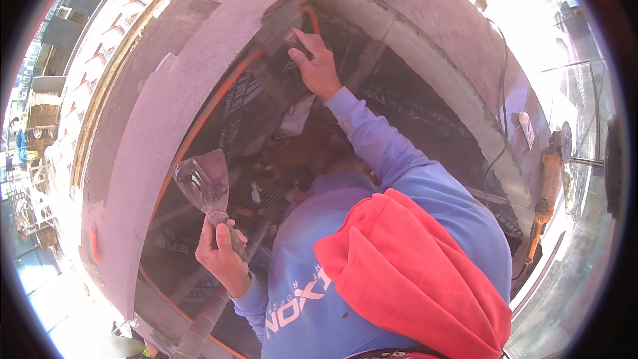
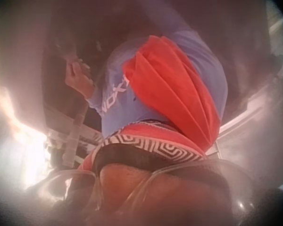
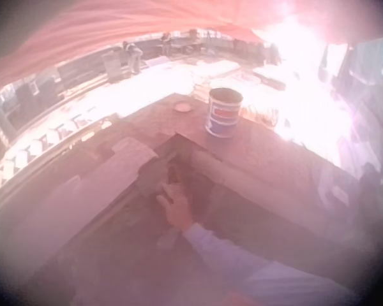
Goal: The person scrapes a surface with a putty knife, then positions and secures a large rectangular panel into a roof opening with assistance from coworkers. The panel is aligned and pressed into place.
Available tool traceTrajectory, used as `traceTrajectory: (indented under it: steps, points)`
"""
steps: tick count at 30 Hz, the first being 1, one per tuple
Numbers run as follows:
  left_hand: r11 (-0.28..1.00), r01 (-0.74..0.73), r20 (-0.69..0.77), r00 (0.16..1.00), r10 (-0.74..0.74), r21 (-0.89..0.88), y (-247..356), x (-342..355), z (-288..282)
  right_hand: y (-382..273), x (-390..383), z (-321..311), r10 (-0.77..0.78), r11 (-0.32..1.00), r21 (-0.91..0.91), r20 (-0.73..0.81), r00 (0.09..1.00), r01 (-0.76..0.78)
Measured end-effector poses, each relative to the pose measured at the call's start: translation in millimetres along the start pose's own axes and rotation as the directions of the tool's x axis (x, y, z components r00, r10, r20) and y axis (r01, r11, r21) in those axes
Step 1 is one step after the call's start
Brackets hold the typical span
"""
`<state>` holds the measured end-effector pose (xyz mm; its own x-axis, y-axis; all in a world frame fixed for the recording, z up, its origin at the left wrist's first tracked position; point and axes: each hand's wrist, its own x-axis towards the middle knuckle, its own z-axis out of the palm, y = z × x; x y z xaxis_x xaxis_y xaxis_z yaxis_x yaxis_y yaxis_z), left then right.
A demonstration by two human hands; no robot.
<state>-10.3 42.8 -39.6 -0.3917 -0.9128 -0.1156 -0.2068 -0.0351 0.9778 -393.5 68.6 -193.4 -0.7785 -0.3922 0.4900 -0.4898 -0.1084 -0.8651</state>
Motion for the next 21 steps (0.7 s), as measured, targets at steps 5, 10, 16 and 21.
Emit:
traceTrajectory:
  steps: [5, 10, 16, 21]
  points:
    - [0.999, -0.025, 0.020, 0.999, 0.025, -0.036, 1, 2, -4, 3, -14, -2, 0.001, 0.995, -0.096, 0.019, 1.000, 0.001]
    - [0.999, -0.034, -0.017, 0.999, 0.034, -0.039, -1, 4, -19, -62, -29, -22, 0.038, 0.999, 0.006, 0.109, 0.993, -0.039]
    - [0.983, -0.094, -0.001, 0.995, 0.096, 0.159, 8, 17, -42, -200, -39, -28, -0.269, 0.945, 0.015, 0.605, 0.750, 0.327]
    - [0.908, -0.245, 0.016, 0.967, 0.255, 0.341, 9, 23, -63, -254, -41, -4, -0.327, 0.824, -0.066, 0.755, 0.568, 0.563]
